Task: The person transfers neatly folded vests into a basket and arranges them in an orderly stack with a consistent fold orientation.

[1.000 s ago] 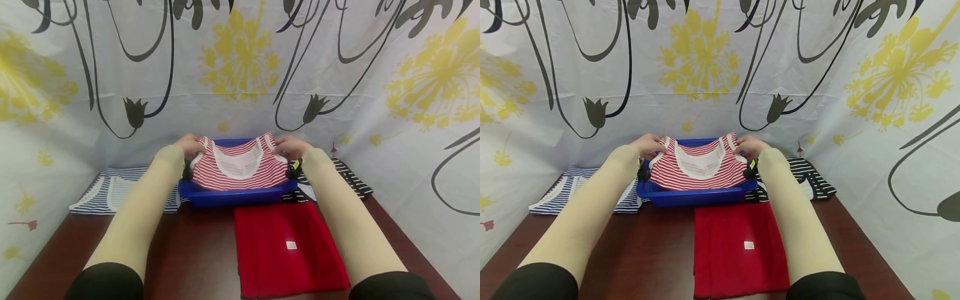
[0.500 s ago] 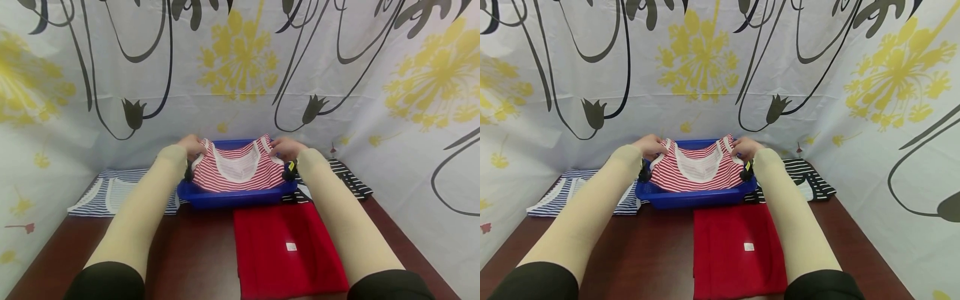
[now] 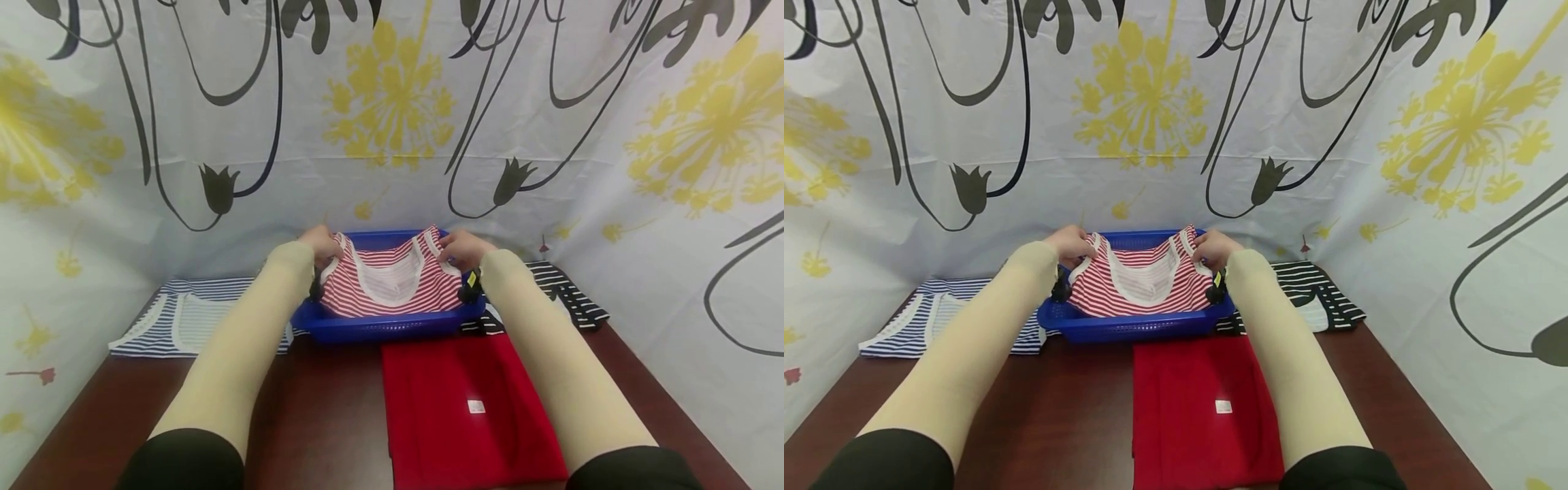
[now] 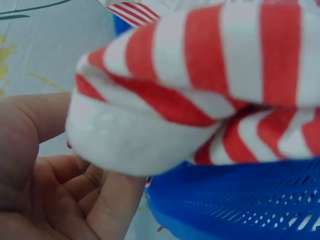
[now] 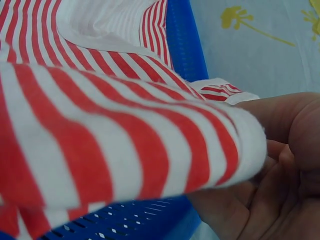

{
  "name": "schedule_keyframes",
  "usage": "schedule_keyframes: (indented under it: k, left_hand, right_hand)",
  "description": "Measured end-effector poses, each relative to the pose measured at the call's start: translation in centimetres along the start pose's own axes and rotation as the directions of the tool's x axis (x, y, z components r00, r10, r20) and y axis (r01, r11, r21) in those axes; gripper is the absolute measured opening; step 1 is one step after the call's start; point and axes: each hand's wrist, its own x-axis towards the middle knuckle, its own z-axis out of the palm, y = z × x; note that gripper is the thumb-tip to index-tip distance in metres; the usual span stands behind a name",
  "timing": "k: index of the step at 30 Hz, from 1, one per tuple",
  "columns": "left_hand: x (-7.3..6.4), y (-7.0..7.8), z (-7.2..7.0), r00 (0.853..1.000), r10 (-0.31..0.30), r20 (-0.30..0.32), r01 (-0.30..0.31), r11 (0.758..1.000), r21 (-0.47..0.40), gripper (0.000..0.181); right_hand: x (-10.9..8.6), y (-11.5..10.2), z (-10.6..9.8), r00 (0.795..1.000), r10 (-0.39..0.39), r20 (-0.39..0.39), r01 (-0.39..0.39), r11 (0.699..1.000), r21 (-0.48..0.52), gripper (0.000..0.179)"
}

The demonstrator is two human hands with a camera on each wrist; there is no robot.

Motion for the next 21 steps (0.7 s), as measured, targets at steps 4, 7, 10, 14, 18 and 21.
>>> schedule_keyframes:
  k: [4,7,10,14,18,21]
  left_hand:
    - [-0.2,0.19,0.2,1.0,-0.009,-0.007,0.009,1.0,-0.005,0.043]
    - [-0.36,0.26,0.32,1.0,-0.004,0.003,0.004,1.0,-0.003,0.043]
    - [-0.28,0.23,0.46,1.0,-0.004,0.013,0.004,1.0,0.005,0.039]
    - [-0.1,0.21,0.57,1.0,-0.015,0.018,0.014,1.0,0.024,0.039]
    - [0.05,0.28,0.71,0.999,-0.034,0.014,0.034,0.999,0.029,0.042]
    - [0.13,0.21,0.8,0.999,-0.039,0.009,0.039,0.999,0.022,0.041]
  right_hand:
    - [0.15,0.19,-0.11,1.0,0.0,0.006,0.0,1.0,-0.009,0.051]
    - [0.29,0.35,-0.13,1.0,0.006,0.007,-0.006,1.0,-0.014,0.053]
    - [0.36,0.47,-0.08,1.0,0.01,0.006,-0.01,1.0,-0.027,0.054]
    - [0.33,0.5,-0.09,1.0,0.011,0.005,-0.01,0.999,-0.053,0.054]
    - [0.3,0.46,-0.07,1.0,0.012,0.006,-0.012,0.998,-0.06,0.054]
    - [0.31,0.45,0.02,1.0,0.015,0.019,-0.014,0.999,-0.046,0.055]
